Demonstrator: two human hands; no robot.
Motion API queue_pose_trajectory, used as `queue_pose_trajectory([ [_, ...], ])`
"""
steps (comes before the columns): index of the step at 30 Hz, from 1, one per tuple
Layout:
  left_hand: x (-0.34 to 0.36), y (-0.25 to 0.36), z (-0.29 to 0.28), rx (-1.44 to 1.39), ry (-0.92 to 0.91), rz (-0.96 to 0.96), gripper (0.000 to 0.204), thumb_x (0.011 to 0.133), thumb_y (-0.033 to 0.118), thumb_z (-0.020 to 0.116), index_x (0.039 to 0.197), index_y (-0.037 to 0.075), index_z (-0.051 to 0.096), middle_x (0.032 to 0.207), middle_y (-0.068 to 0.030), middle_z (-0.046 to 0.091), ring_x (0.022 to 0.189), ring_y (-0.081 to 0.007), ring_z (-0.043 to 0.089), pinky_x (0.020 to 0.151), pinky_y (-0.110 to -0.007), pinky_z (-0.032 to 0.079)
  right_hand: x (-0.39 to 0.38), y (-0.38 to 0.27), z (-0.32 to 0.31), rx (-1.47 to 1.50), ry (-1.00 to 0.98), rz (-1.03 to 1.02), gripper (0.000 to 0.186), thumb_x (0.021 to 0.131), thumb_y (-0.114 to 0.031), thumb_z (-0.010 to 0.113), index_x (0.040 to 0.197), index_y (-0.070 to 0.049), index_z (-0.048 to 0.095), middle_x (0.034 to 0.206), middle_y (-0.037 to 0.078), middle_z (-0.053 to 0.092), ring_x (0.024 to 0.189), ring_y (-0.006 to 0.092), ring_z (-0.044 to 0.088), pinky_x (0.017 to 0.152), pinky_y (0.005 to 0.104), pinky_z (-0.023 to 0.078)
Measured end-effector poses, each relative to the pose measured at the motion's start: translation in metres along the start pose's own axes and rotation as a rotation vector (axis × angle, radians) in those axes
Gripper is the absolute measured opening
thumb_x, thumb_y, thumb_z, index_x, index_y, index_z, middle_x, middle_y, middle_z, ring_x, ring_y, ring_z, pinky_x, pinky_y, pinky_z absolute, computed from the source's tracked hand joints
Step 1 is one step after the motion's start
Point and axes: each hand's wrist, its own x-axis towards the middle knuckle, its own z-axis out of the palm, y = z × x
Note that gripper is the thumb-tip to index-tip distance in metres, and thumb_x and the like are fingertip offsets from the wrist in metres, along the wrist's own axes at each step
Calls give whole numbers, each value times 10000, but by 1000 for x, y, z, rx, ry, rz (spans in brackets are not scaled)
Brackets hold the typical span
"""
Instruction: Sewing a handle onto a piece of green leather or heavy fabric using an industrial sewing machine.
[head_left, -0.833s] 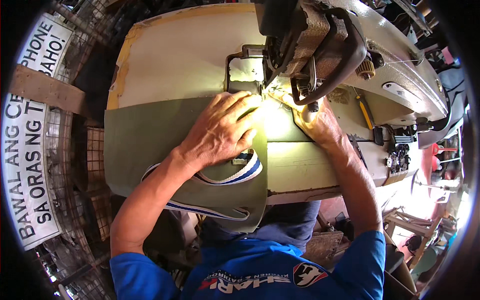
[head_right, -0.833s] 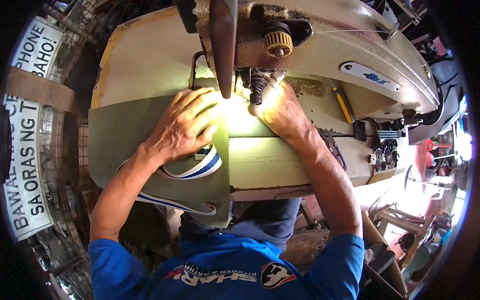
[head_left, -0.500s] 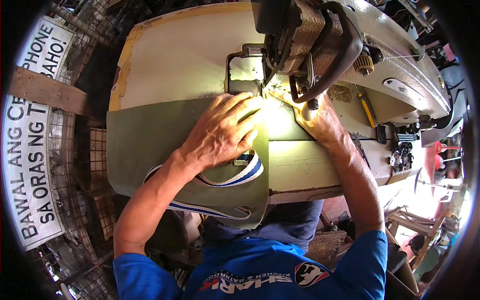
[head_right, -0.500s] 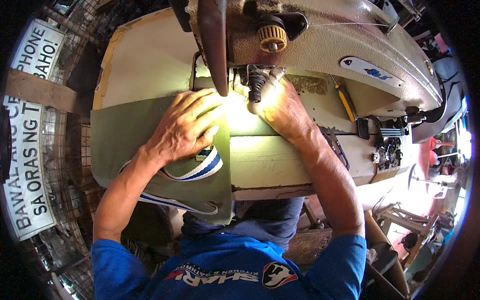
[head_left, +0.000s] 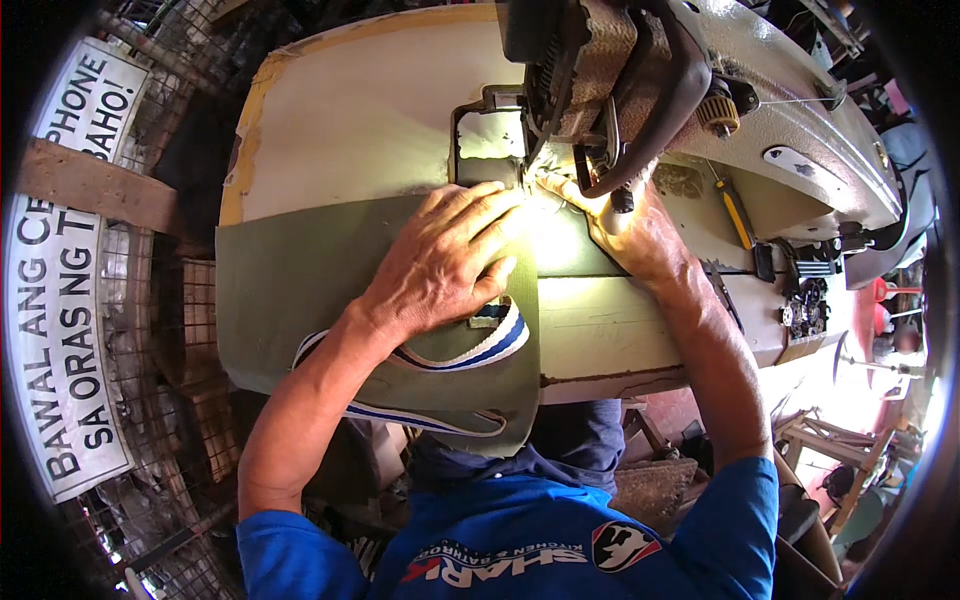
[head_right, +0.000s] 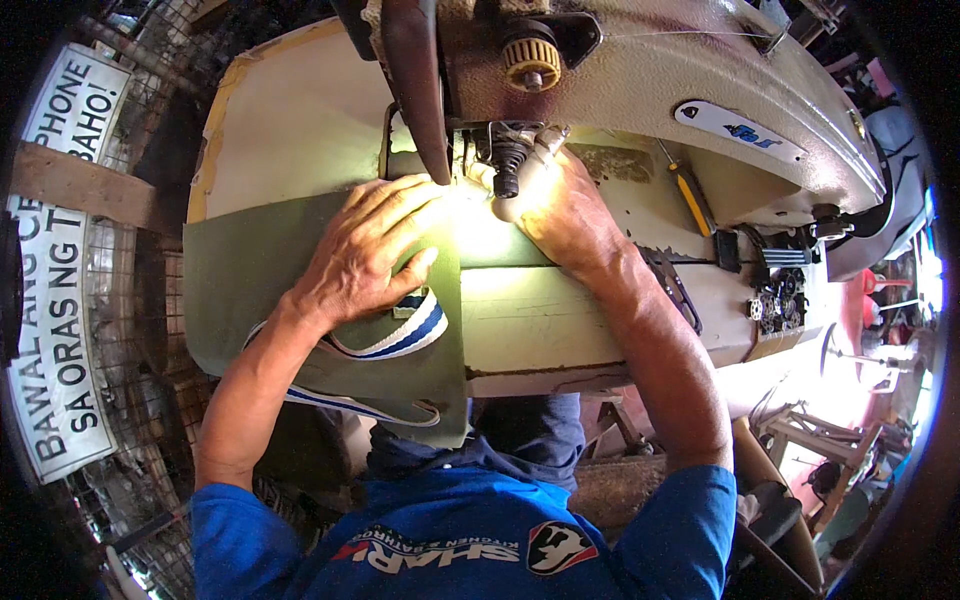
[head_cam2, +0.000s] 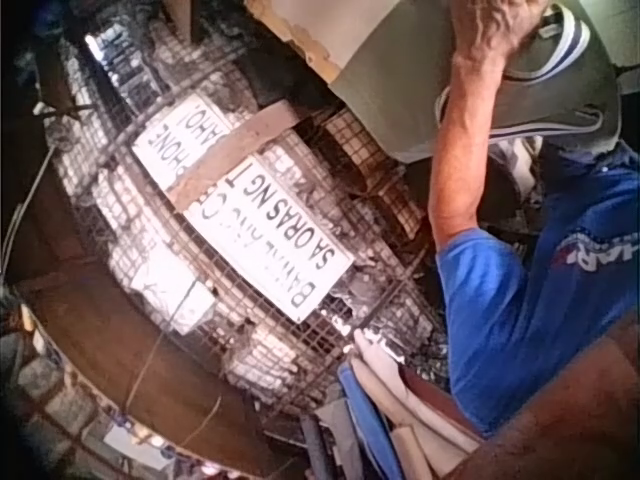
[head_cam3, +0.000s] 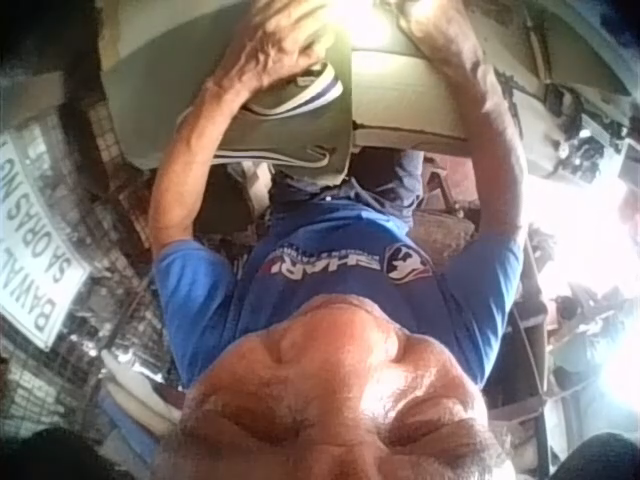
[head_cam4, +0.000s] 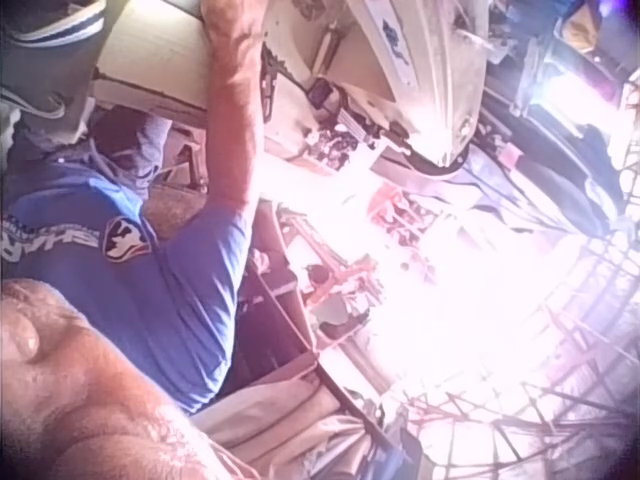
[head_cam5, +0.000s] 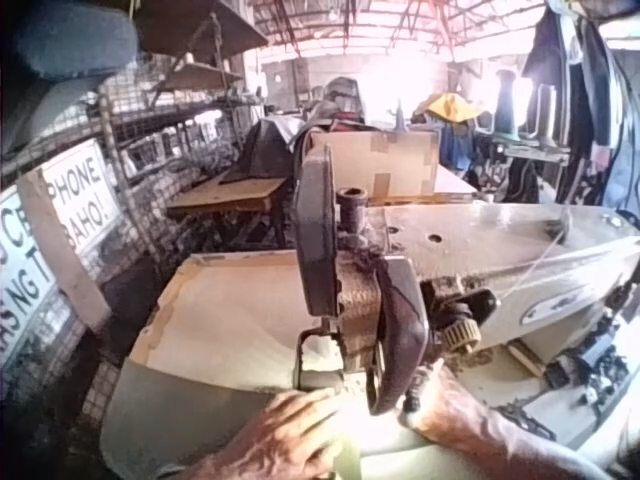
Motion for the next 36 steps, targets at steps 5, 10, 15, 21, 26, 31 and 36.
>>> queue_pose_trajectory([
  [5, 2, 1, -2, 5, -10, 11, 336, 806, 130, 628, 1121, 11, 622, 1199, -122, 601, 1163, -277, 554, 1015, -437, 425, 10, -5, -9, 0, 75, -92, 168, 754, -106, 626, 911, -49, 643, 850, 126, 609, 808, 328, 602, 686, 428, 502],
  [10, 5, 1, 1, 22, 2, 27, 357, 801, 119, 627, 1143, 16, 623, 1225, -126, 596, 1177, -273, 548, 1013, -426, 424, 10, -1, -8, 51, 46, -64, 220, 783, -115, 624, 992, -57, 659, 896, 134, 630, 855, 322, 620, 722, 418, 525],
  [15, 4, -3, 0, 5, -5, 24, 372, 807, 122, 630, 1165, 20, 618, 1240, -134, 594, 1182, -291, 546, 1018, -438, 417, 12, -2, -11, 14, 71, -94, 240, 726, -104, 617, 955, -63, 675, 898, 127, 637, 861, 328, 623, 731, 414, 527],
  [21, 1, -4, 0, -17, -3, 28, 377, 801, 125, 642, 1163, 21, 619, 1212, -142, 596, 1168, -308, 549, 1019, -459, 411, 6, 4, 2, 178, 82, 16, 146, 746, -173, 603, 847, -80, 653, 820, 83, 639, 798, 292, 619, 732, 420, 507],
  [26, 5, -10, 0, -30, 12, 43, 345, 787, 115, 650, 1116, 15, 630, 1198, -138, 600, 1166, -305, 550, 1015, -457, 414, 9, -2, -6, 78, 82, -36, 120, 738, -172, 607, 817, -89, 642, 799, 81, 621, 807, 297, 602, 720, 423, 486],
  [31, 11, -12, 2, 8, 36, 62, 303, 803, 100, 631, 1094, 17, 643, 1197, -119, 624, 1178, -277, 560, 1002, -434, 434, -3, 1, -12, -25, 45, -77, 178, 736, -172, 632, 881, -72, 659, 800, 85, 593, 805, 302, 569, 764, 438, 468],
  [36, 9, -10, 1, 21, 39, 59, 295, 807, 90, 629, 1091, 9, 651, 1177, -127, 634, 1173, -268, 569, 995, -428, 446, -17, -39, -18, 16, -156, -112, 434, 801, -124, 540, 1226, -43, 575, 1110, 117, 615, 993, 300, 577, 855, 410, 479],
])
